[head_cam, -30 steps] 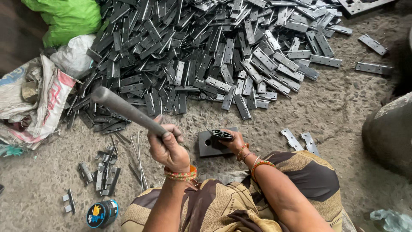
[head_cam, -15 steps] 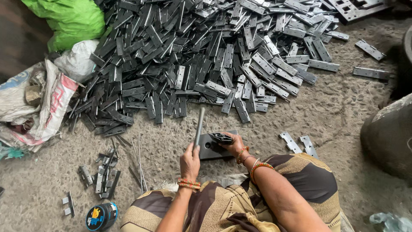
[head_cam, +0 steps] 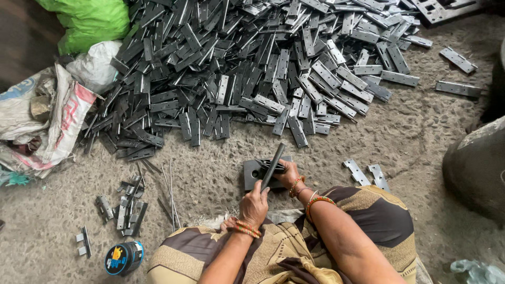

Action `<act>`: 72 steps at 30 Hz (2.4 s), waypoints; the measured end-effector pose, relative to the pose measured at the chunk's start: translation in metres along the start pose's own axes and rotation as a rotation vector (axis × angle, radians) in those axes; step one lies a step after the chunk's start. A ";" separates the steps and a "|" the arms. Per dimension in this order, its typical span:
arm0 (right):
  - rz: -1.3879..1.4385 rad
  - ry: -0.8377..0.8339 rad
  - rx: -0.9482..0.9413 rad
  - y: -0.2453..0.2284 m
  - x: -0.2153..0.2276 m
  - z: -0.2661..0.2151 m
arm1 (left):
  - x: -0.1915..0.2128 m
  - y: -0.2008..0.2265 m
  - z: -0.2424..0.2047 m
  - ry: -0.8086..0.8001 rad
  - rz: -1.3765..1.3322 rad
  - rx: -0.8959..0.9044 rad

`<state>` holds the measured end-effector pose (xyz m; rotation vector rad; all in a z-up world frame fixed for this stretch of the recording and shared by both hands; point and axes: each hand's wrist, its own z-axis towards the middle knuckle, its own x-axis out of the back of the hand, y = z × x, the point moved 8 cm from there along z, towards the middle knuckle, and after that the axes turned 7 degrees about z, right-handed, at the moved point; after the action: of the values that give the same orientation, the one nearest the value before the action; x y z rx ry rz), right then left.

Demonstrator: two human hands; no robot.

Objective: The person sits on the floor and assembles metal hinge components. They pick up two metal plates, align them on a metal block, and use a cylindrical metal rod to press or secure the parts together. The person repeats this process with multiple hinge units, stacking the finished assemblies nearby.

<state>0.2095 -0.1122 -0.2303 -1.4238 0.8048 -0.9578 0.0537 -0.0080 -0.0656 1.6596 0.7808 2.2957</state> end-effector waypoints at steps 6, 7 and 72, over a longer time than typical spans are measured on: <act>0.008 0.032 0.089 -0.017 0.003 0.007 | 0.013 -0.016 0.028 0.004 -0.162 0.088; 0.046 0.013 0.086 -0.016 0.000 -0.002 | 0.023 -0.012 0.027 0.001 -0.167 0.136; 0.163 0.398 -0.152 -0.118 0.092 0.051 | -0.138 -0.053 0.093 -0.441 -1.262 0.168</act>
<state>0.2881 -0.1632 -0.1026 -1.2874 1.2915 -1.0871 0.1808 0.0016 -0.1852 1.0708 1.3641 0.9803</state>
